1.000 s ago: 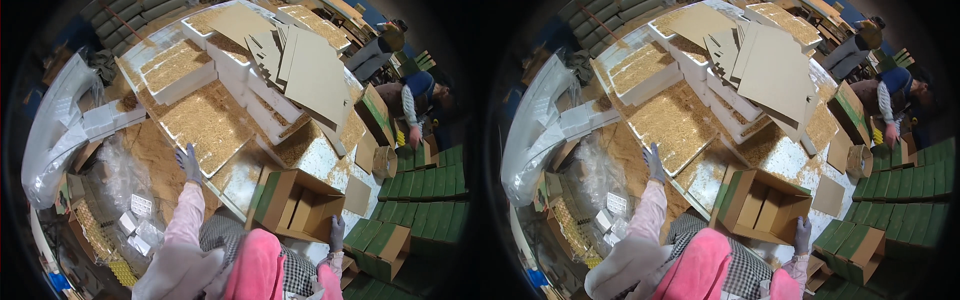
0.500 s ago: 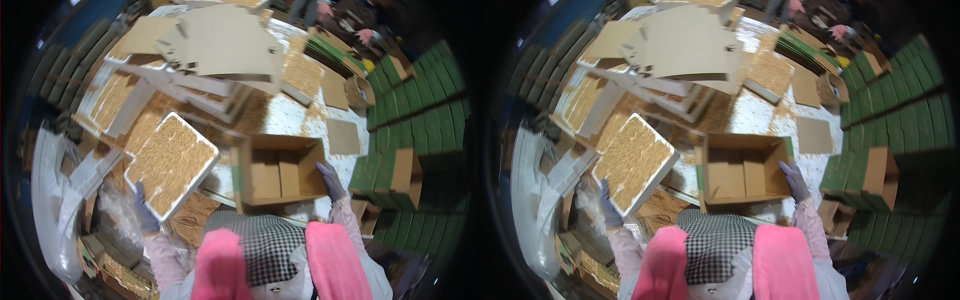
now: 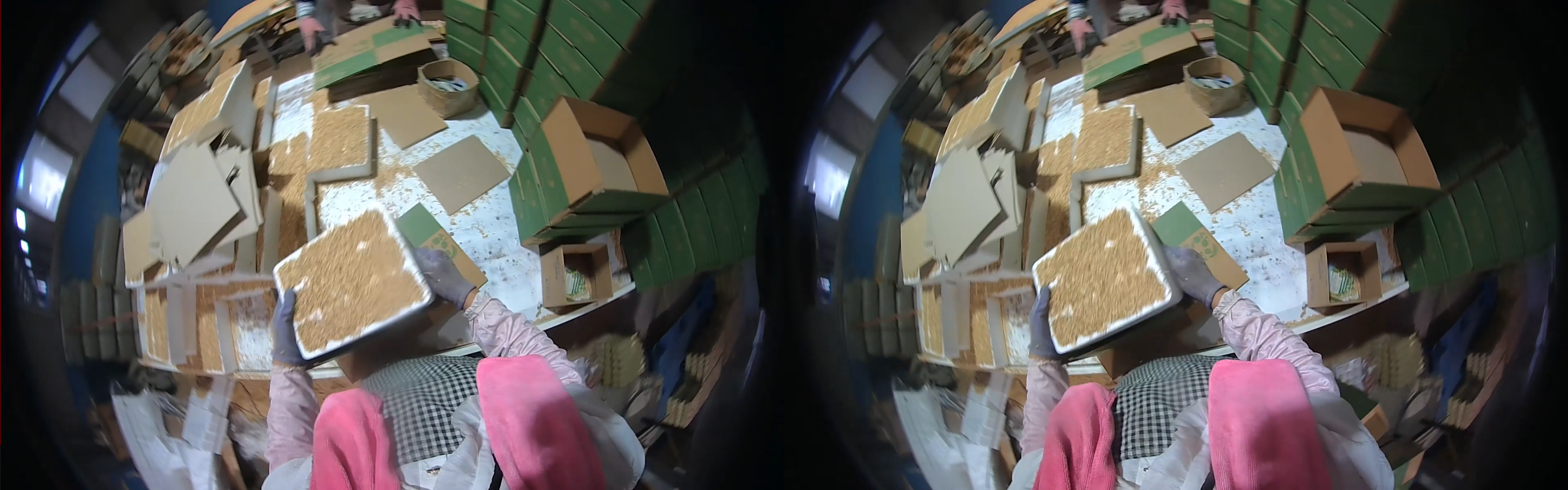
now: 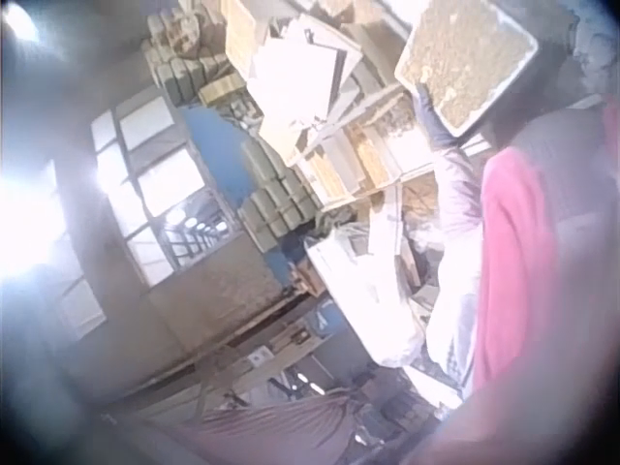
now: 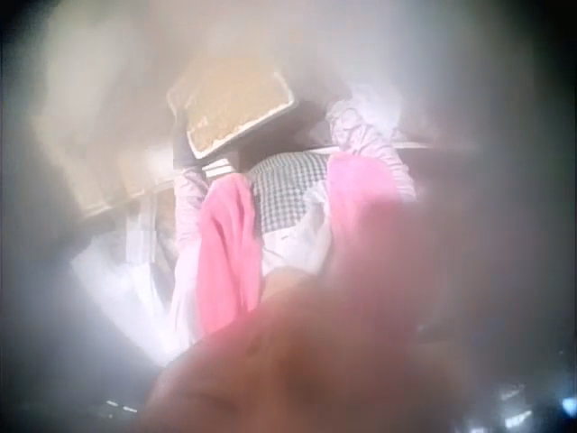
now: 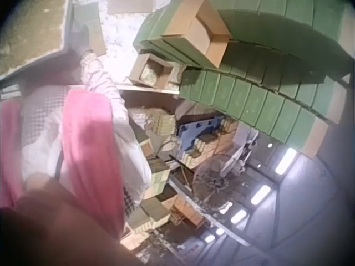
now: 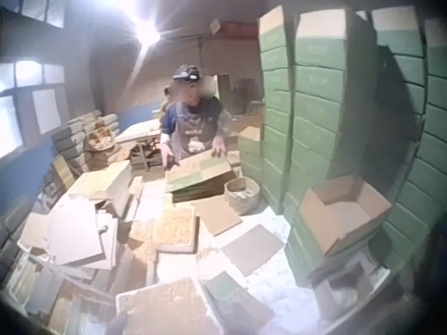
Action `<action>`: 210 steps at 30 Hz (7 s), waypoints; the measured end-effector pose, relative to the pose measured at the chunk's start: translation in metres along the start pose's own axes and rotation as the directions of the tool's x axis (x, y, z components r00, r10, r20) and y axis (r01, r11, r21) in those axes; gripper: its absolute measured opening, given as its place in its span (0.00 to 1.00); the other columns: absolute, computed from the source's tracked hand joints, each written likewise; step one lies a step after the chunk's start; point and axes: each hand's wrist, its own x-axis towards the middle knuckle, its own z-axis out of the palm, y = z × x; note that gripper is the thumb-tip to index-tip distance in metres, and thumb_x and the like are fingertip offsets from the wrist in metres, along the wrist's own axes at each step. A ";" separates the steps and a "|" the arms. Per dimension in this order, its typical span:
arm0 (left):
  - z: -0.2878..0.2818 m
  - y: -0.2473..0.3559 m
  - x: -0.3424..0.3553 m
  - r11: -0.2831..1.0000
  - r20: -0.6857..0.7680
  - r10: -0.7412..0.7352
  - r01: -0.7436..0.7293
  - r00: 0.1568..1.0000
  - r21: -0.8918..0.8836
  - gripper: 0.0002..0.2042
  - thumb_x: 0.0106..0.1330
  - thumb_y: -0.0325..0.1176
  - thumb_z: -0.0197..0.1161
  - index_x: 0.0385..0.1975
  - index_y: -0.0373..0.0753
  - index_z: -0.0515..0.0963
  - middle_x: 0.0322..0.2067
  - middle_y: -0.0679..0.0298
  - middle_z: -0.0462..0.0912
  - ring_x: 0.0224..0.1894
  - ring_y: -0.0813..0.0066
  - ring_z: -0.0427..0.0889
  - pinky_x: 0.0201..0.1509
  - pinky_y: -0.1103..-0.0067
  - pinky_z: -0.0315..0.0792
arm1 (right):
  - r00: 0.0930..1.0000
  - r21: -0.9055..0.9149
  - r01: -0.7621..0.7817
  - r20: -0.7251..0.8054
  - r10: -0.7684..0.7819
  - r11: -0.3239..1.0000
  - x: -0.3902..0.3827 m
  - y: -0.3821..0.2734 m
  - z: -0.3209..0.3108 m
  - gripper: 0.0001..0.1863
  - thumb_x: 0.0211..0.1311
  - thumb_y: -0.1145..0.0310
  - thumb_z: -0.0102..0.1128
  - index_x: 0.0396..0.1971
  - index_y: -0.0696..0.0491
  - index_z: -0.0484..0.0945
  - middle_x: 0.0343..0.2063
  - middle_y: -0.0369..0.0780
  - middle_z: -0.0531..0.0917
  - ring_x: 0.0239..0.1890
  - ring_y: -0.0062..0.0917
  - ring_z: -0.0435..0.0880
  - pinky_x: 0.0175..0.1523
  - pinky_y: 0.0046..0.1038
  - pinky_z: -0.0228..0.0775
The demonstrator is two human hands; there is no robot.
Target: The person assembles cardboard boxes by hand, places foam trays filled with grain and cardboard liners into the boxes, and stacks the packed boxes.
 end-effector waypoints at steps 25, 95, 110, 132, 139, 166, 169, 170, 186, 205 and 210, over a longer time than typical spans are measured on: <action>0.076 0.037 0.079 -0.429 0.669 0.618 -0.536 0.413 0.727 0.34 0.54 0.29 0.64 0.64 0.39 0.61 0.67 0.51 0.57 0.67 0.47 0.58 0.71 0.57 0.47 | 0.902 -0.205 0.356 -0.181 -0.393 0.912 0.060 -0.003 -0.067 0.18 0.45 0.80 0.50 0.38 0.52 0.80 0.38 0.45 0.82 0.41 0.40 0.80 0.49 0.35 0.72; -0.111 0.007 0.013 0.389 0.381 0.482 -0.583 0.789 0.713 0.30 0.59 0.32 0.61 0.63 0.37 0.62 0.61 0.51 0.66 0.62 0.59 0.66 0.68 0.67 0.54 | 0.938 -0.473 -0.281 -0.321 0.134 0.835 0.028 -0.120 0.003 0.13 0.58 0.59 0.55 0.36 0.50 0.81 0.32 0.45 0.83 0.38 0.36 0.83 0.45 0.34 0.74; -0.124 -0.084 0.021 0.926 -0.041 -0.013 0.027 0.999 0.377 0.24 0.64 0.39 0.62 0.55 0.31 0.68 0.49 0.57 0.76 0.48 0.70 0.75 0.52 0.75 0.70 | 0.907 0.221 -0.420 0.073 0.415 0.880 -0.021 -0.015 0.071 0.56 0.49 0.40 0.64 0.68 0.61 0.48 0.63 0.58 0.61 0.67 0.45 0.58 0.68 0.32 0.50; 0.464 -0.157 0.140 0.902 0.530 0.109 -0.308 0.841 0.303 0.37 0.57 0.40 0.64 0.62 0.26 0.55 0.43 0.46 0.78 0.48 0.57 0.77 0.55 0.72 0.70 | 0.694 -0.758 -0.612 -0.651 -0.306 0.225 -0.174 0.143 -0.376 0.27 0.72 0.64 0.42 0.65 0.65 0.54 0.65 0.55 0.56 0.67 0.41 0.56 0.70 0.31 0.46; 0.292 -0.062 0.117 0.391 0.741 0.098 -0.711 0.664 0.585 0.40 0.60 0.55 0.60 0.64 0.32 0.59 0.61 0.43 0.62 0.64 0.48 0.61 0.68 0.67 0.55 | 0.754 -0.089 -0.136 -0.655 0.045 0.987 -0.141 0.002 -0.181 0.25 0.59 0.69 0.61 0.55 0.60 0.67 0.51 0.46 0.75 0.55 0.37 0.73 0.60 0.29 0.62; 0.012 0.009 -0.013 -0.128 0.550 0.549 -0.587 0.630 0.800 0.36 0.62 0.47 0.58 0.66 0.34 0.55 0.64 0.42 0.59 0.69 0.51 0.55 0.71 0.64 0.46 | 0.978 0.250 -0.209 0.054 0.201 0.945 0.039 -0.043 -0.035 0.52 0.53 0.52 0.64 0.65 0.66 0.43 0.64 0.56 0.53 0.68 0.39 0.51 0.71 0.30 0.42; 0.017 -0.062 -0.018 -0.303 0.735 -0.183 -0.749 0.653 0.590 0.41 0.57 0.54 0.61 0.68 0.42 0.54 0.70 0.48 0.45 0.72 0.47 0.39 0.71 0.52 0.29 | 0.997 -0.510 0.073 0.054 -0.052 0.857 0.022 -0.075 0.005 0.72 0.39 0.49 0.75 0.64 0.69 0.24 0.66 0.64 0.40 0.71 0.47 0.42 0.72 0.30 0.40; 0.013 -0.066 -0.010 -0.307 0.733 -0.179 -0.745 0.656 0.592 0.41 0.57 0.54 0.61 0.68 0.42 0.54 0.70 0.48 0.45 0.72 0.47 0.39 0.71 0.52 0.29 | 0.979 -0.464 -0.013 0.173 0.105 0.886 0.026 -0.097 -0.005 0.70 0.40 0.49 0.74 0.65 0.69 0.26 0.67 0.62 0.42 0.71 0.47 0.46 0.72 0.31 0.45; 0.000 -0.017 0.043 -0.122 0.700 -0.054 -0.701 0.712 0.703 0.26 0.57 0.52 0.60 0.48 0.40 0.71 0.53 0.48 0.69 0.56 0.47 0.66 0.65 0.53 0.52 | 0.982 -0.635 0.160 0.023 -0.189 0.756 -0.033 -0.079 -0.017 0.31 0.68 0.56 0.49 0.64 0.60 0.58 0.61 0.60 0.60 0.64 0.57 0.57 0.67 0.46 0.52; -0.096 -0.037 -0.017 0.808 -0.034 0.173 -0.122 0.984 0.577 0.35 0.64 0.38 0.56 0.69 0.34 0.50 0.61 0.52 0.66 0.64 0.71 0.66 0.66 0.78 0.59 | 0.394 -0.136 0.425 0.918 -0.048 0.895 0.007 -0.135 0.132 0.21 0.62 0.52 0.54 0.46 0.53 0.72 0.26 0.49 0.81 0.35 0.44 0.82 0.42 0.40 0.72; -0.102 -0.064 -0.058 0.819 -0.338 0.264 -0.025 0.903 0.573 0.33 0.53 0.24 0.45 0.64 0.29 0.57 0.61 0.47 0.66 0.64 0.61 0.64 0.66 0.76 0.58 | 0.842 0.056 0.218 0.494 -0.217 0.974 0.161 -0.072 0.058 0.19 0.60 0.57 0.60 0.41 0.57 0.80 0.33 0.37 0.83 0.34 0.21 0.80 0.43 0.22 0.72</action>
